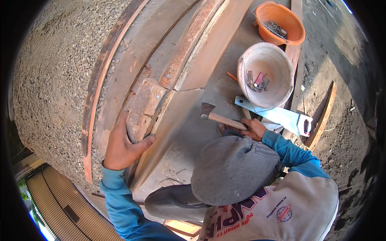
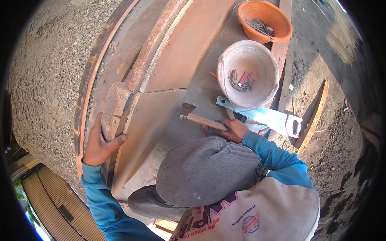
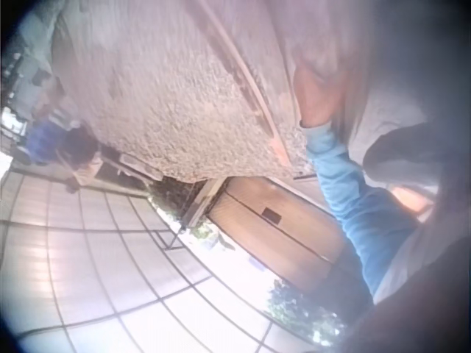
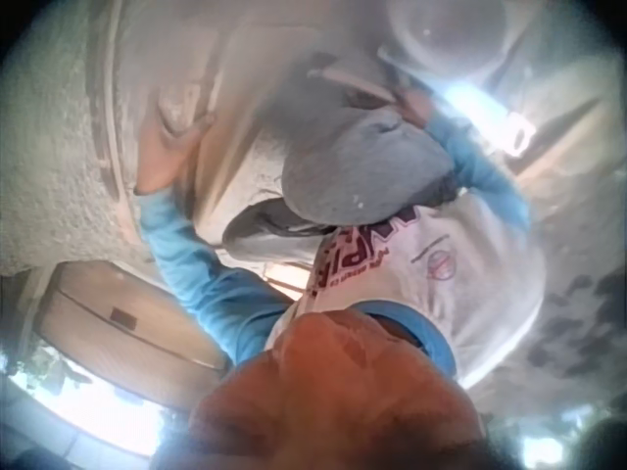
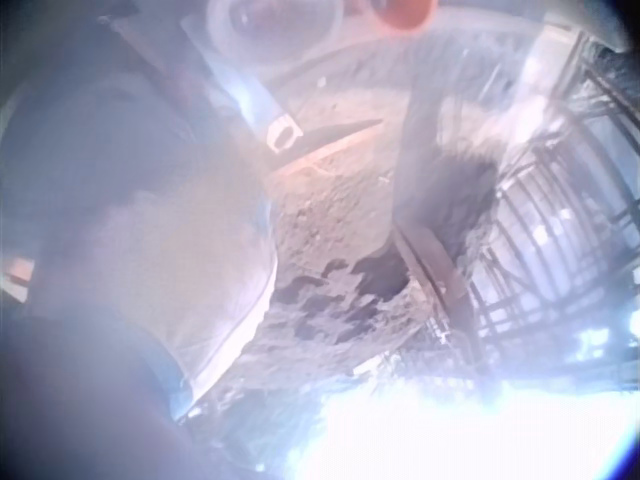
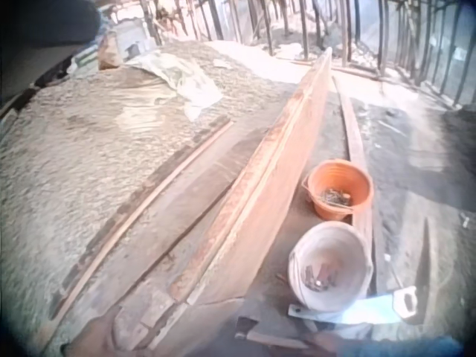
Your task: The person joins wooden pieces together by hammering them with the head of an axe and then uses a hand saw to cut a section of a wooden board while working on the ground.
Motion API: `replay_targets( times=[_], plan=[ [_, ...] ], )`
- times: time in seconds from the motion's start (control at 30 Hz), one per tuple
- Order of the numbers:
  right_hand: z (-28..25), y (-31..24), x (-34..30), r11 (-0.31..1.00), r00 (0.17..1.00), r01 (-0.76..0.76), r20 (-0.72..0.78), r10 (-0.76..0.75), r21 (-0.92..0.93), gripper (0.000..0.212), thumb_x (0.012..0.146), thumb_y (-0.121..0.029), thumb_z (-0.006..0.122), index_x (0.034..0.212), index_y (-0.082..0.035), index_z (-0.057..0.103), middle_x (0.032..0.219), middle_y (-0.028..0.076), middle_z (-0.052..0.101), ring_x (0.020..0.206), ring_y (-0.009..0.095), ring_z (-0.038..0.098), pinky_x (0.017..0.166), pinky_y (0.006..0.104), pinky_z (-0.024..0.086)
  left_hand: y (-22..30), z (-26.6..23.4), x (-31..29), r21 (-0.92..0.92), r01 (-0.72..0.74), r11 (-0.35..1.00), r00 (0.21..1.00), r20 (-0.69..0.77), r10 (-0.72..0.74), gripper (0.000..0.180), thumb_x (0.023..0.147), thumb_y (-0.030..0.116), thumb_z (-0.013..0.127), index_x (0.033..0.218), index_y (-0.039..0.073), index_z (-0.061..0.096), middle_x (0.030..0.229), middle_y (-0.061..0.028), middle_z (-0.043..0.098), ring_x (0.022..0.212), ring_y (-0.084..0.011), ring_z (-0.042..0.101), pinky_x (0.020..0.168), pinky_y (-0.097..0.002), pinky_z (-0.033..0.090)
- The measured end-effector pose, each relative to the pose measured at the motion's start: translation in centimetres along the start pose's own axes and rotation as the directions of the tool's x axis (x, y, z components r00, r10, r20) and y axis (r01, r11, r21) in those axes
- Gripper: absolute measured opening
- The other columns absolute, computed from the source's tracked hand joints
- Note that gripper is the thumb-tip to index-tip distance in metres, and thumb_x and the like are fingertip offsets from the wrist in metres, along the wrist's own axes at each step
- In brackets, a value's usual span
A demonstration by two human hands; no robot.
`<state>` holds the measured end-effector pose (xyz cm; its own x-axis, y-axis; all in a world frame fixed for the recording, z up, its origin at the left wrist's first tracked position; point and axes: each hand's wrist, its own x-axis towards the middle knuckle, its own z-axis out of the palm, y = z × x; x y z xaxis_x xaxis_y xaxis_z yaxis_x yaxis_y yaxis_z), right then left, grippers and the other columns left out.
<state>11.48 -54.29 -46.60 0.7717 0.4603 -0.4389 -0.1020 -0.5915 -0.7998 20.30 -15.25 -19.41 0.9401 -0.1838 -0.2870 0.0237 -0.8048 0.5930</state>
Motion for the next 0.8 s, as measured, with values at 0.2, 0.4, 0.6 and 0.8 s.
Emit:
replay_targets(
  times=[0.2,0.4,0.6,0.8],
  plan=[
    [0.9,0.6,1.8,0.994,0.996,0.033,0.086,-0.024,-0.106,0.033,0.083,-0.025,0.071,0.105,-0.002,0.063,0.084,0.026,0.067,0.082,0.044,0.067,0.075,0.0493,0.054,0.9,0.4,0.2,0.009,0.025,1.000,1.000,-0.007,-0.025,0.072,0.073,0.016,0.082,0.130,-0.010,0.046,0.114,-0.0273,0.064,0.106,-0.0338,0.065,0.094,-0.0393,0.048],
    [1.8,-0.2,4.1,0.974,0.990,0.063,0.133,-0.034,-0.218,0.033,0.085,-0.025,0.069,0.108,-0.003,0.061,0.088,0.025,0.069,0.087,0.043,0.067,0.079,0.0504,0.053,0.9,0.6,0.0,-0.008,0.083,0.997,0.997,-0.008,-0.083,0.073,0.073,0.017,0.083,0.130,-0.008,0.046,0.115,-0.0262,0.064,0.107,-0.0322,0.064,0.095,-0.0390,0.048],
    [1.6,-1.3,4.8,0.966,0.980,0.009,0.196,0.043,-0.258,0.035,0.086,-0.024,0.067,0.112,-0.003,0.059,0.095,0.024,0.069,0.094,0.043,0.067,0.084,0.0501,0.051,0.1,1.1,0.2,-0.120,-0.010,0.993,1.000,0.008,0.011,0.081,0.071,0.020,0.086,0.134,-0.008,0.043,0.119,-0.0235,0.063,0.111,-0.0272,0.062,0.099,-0.0371,0.046],
    [1.3,0.2,3.8,0.952,0.971,-0.023,0.221,0.095,-0.306,0.034,0.088,-0.026,0.063,0.114,-0.004,0.058,0.097,0.025,0.069,0.099,0.042,0.066,0.085,0.0496,0.051,1.9,1.3,0.5,-0.117,-0.038,0.992,0.999,-0.020,0.036,0.075,0.072,0.018,0.083,0.132,-0.006,0.046,0.114,-0.0209,0.065,0.107,-0.0259,0.064,0.096,-0.0367,0.047]
  ],
)
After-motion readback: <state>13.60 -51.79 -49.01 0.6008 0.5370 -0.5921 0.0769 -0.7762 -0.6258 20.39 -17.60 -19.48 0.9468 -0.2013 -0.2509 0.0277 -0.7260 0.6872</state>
